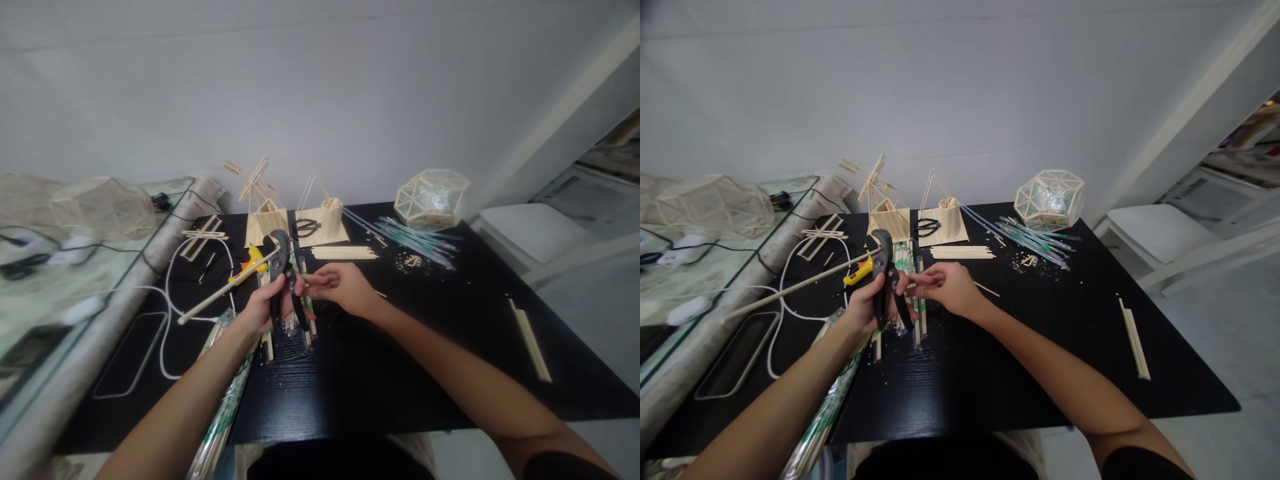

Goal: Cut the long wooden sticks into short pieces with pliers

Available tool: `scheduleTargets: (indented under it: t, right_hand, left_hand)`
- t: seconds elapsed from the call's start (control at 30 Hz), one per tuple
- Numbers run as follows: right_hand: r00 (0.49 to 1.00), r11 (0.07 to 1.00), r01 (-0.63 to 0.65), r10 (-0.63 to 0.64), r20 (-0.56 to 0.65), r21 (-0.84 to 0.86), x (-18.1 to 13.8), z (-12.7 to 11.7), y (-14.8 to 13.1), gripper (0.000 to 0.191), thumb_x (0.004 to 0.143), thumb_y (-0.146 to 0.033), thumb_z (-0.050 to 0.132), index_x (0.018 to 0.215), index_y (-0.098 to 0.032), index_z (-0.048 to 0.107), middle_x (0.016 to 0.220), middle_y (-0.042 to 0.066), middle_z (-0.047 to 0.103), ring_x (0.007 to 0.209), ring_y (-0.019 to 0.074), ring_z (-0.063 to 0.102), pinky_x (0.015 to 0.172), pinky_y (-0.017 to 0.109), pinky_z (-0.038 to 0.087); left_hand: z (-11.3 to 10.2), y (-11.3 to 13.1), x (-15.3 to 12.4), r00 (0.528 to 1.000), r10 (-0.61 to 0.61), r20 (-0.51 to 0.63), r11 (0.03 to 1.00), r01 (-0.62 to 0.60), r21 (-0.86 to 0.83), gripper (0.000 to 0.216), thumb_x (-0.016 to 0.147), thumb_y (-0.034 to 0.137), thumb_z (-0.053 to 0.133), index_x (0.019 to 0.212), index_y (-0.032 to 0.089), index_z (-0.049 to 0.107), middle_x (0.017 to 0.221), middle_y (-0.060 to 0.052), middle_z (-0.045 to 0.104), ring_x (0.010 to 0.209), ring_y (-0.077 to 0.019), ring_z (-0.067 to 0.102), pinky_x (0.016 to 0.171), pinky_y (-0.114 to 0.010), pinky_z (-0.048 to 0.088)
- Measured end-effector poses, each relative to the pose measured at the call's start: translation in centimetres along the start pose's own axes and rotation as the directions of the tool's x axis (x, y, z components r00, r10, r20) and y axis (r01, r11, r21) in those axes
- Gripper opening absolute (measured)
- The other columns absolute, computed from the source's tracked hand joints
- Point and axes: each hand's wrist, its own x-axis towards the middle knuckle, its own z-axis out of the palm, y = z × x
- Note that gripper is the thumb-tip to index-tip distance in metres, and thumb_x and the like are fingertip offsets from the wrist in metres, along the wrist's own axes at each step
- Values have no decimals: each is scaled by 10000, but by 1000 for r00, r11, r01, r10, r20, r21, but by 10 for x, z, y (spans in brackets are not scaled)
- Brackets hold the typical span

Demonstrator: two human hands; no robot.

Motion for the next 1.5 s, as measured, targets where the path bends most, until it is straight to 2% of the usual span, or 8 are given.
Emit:
scheduleTargets:
  t: [0.17, 0.37, 0.5, 0.7, 0.83, 0.97, 1.17, 1.5]
  right_hand:
    - [999, 999, -42, 42, 9, 1, 2, -2, -1, 409, 630, -445, 921, 800, -140, 708, 798, 83, 776, 745, 211, 723, 683, 333, 592]
    - [959, 989, -39, -3, 283, 143, 0, 7, -4, 485, 737, -361, 837, 1166, -150, 755, 1035, 81, 795, 923, 224, 756, 851, 355, 599]
    - [979, 985, -13, -23, 204, 173, -4, 14, 4, 393, 710, -284, 841, 1074, -151, 779, 960, 69, 797, 873, 222, 756, 773, 315, 595]
    - [986, 1000, 9, -10, 164, 6, -4, 14, 10, 276, 756, -310, 811, 975, -142, 793, 757, 27, 757, 729, 184, 717, 663, 272, 557]
    - [979, 999, -49, 44, 201, 21, -4, 13, 5, 301, 798, -379, 775, 997, -154, 794, 790, 15, 754, 689, 153, 693, 655, 265, 556]
    - [969, 995, -41, 19, 247, 86, -3, 11, 6, 353, 735, -345, 831, 1024, -153, 763, 903, 30, 774, 835, 191, 734, 803, 315, 583]
    - [993, 997, 65, -61, 98, -39, -5, 11, 6, 378, 681, -273, 868, 990, -156, 684, 891, 40, 758, 830, 203, 724, 725, 293, 569]
    - [955, 993, 11, -44, 294, 114, -4, 10, 3, 274, 771, -355, 815, 947, -149, 774, 851, 17, 745, 778, 161, 690, 799, 296, 549]
  left_hand:
    - [-2, 1, 0, 996, 21, -87, 999, -17, 44, 567, 822, 769, 490, 745, 207, 472, 922, -135, 669, 929, -330, 709, 751, -543, 623]
    - [5, 6, -1, 994, 33, -104, 999, -29, 38, 634, 768, 843, 493, 713, 213, 445, 899, -135, 677, 940, -351, 713, 734, -551, 624]
    - [6, 4, -1, 996, 53, -65, 999, -53, -7, 645, 775, 846, 503, 695, 208, 442, 955, -166, 692, 982, -368, 704, 713, -558, 621]
    - [7, 3, -2, 999, 31, -34, 998, -33, -46, 638, 761, 827, 561, 680, 203, 454, 991, -161, 701, 1008, -361, 711, 673, -520, 638]
    - [8, 3, -2, 1000, -8, 29, 995, 11, -100, 635, 724, 811, 626, 683, 194, 480, 1008, -166, 708, 997, -367, 718, 695, -526, 641]
    - [6, 1, -1, 996, -34, 80, 985, 47, -165, 613, 716, 774, 676, 692, 186, 506, 989, -168, 719, 975, -368, 725, 721, -528, 643]
    - [2, -1, 1, 983, -10, 181, 950, 65, -305, 561, 741, 683, 735, 723, 154, 549, 973, -153, 731, 942, -345, 739, 724, -483, 652]
    - [6, -1, 0, 978, -6, 210, 938, 79, -338, 489, 778, 614, 749, 758, 171, 542, 895, -104, 708, 944, -330, 743, 766, -474, 656]
